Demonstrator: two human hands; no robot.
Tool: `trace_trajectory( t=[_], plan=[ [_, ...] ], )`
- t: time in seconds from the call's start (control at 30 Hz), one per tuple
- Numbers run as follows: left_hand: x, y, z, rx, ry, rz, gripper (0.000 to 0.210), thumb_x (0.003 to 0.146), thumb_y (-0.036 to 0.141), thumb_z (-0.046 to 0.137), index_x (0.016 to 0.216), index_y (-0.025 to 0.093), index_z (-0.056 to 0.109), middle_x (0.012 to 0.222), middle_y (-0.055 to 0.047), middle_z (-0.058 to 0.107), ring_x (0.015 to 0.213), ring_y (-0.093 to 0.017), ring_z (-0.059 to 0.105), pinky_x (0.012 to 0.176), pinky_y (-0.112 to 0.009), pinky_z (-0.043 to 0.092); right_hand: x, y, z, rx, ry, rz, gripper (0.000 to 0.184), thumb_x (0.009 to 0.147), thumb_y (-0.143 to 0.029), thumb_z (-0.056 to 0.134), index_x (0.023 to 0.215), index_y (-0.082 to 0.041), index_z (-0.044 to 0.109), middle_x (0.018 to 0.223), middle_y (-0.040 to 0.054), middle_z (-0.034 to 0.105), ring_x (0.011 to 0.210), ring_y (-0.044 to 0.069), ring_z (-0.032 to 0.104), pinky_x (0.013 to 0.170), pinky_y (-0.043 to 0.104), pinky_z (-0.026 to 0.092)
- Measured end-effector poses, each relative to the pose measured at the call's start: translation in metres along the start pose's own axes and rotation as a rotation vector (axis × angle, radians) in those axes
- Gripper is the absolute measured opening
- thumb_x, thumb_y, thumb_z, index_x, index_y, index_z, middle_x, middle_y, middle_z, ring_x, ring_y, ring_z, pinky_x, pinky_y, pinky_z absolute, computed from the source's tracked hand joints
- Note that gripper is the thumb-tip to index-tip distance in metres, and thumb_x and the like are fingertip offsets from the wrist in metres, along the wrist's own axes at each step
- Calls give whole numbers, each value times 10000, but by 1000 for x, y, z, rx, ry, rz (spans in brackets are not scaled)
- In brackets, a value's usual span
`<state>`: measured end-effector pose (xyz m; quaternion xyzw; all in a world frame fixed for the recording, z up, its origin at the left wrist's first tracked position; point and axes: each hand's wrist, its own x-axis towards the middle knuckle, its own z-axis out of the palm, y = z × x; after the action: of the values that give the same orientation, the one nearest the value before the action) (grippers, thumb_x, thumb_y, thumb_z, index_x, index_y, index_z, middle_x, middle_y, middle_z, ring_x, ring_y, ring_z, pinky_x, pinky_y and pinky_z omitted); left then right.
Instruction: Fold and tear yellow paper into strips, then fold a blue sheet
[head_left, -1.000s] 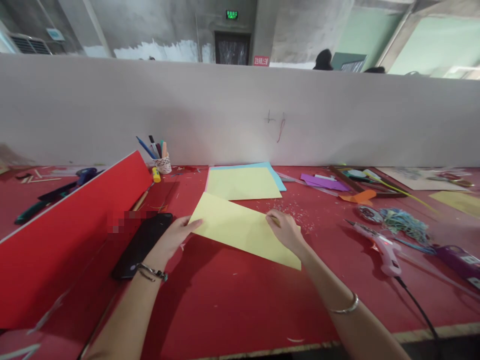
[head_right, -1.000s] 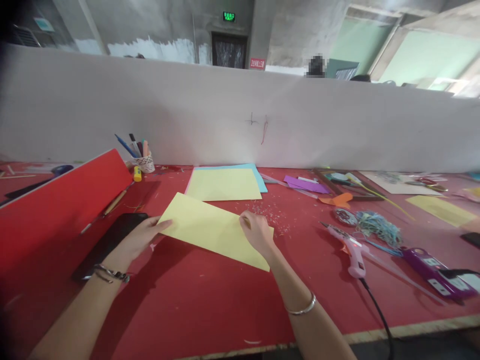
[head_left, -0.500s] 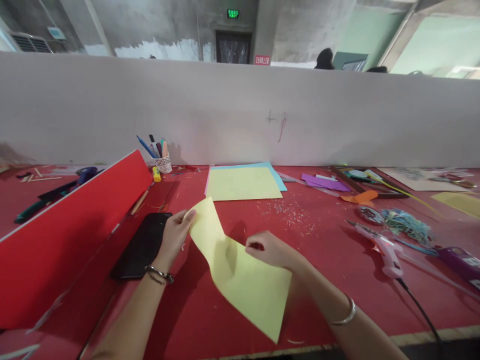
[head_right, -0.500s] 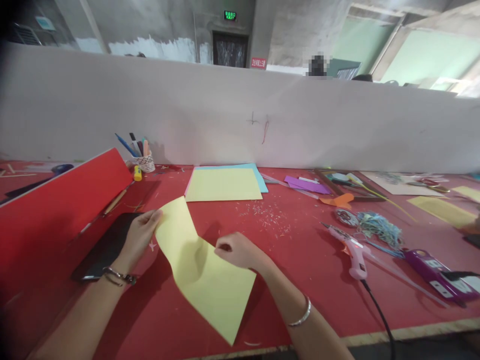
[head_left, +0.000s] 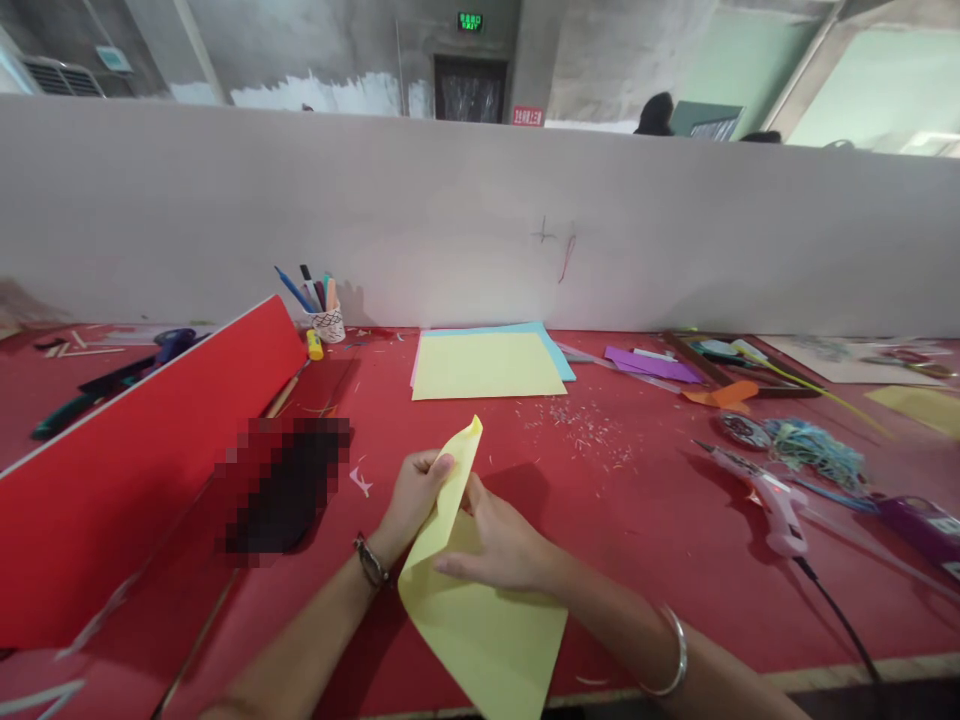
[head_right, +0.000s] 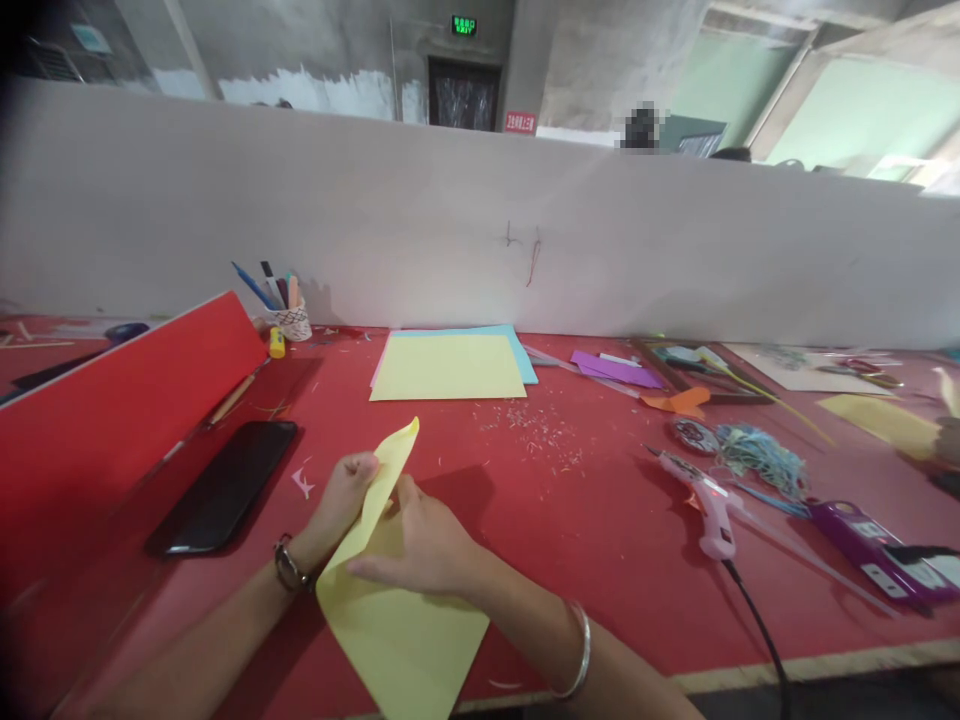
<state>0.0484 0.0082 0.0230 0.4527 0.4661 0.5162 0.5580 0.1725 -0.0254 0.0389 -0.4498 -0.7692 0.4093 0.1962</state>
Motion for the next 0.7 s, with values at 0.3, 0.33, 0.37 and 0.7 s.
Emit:
trace_trajectory(
  t=[0.3, 0.33, 0.37, 0.7],
  plan=[
    [5, -6, -2, -86, 25, -20, 507, 456, 620, 588, 402, 168, 366, 360, 78, 348, 341, -30, 287, 329, -170, 230, 5, 12, 0, 264, 1, -66, 437, 696, -327, 565, 1063, -161, 395, 977, 76, 558, 914, 193, 533, 788, 350, 422],
    [6, -6, -4, -97, 28, -23, 496, 468, 617, 586, 418, 165, 387, 370, 72, 376, 346, -36, 314, 337, -172, 255, 7, 15, -2, 306, -1, -82, 416, 695, -339, 563, 1036, -158, 408, 972, 77, 558, 895, 188, 538, 784, 349, 425],
    [7, -6, -5, -115, 25, -30, 485, 475, 613, 589, 436, 163, 409, 383, 64, 409, 355, -44, 346, 350, -177, 285, 8, 18, -3, 353, 2, -93, 402, 693, -357, 563, 1010, -156, 419, 964, 76, 558, 873, 182, 544, 777, 348, 427],
    [16, -1, -18, -284, 28, -118, 270, 569, 395, 611, 663, 144, 576, 567, -13, 618, 583, -176, 596, 584, -289, 477, 19, 33, -20, 631, 150, -17, 324, 636, -446, 553, 797, -166, 560, 850, 42, 627, 836, 190, 569, 784, 336, 416]
  ],
)
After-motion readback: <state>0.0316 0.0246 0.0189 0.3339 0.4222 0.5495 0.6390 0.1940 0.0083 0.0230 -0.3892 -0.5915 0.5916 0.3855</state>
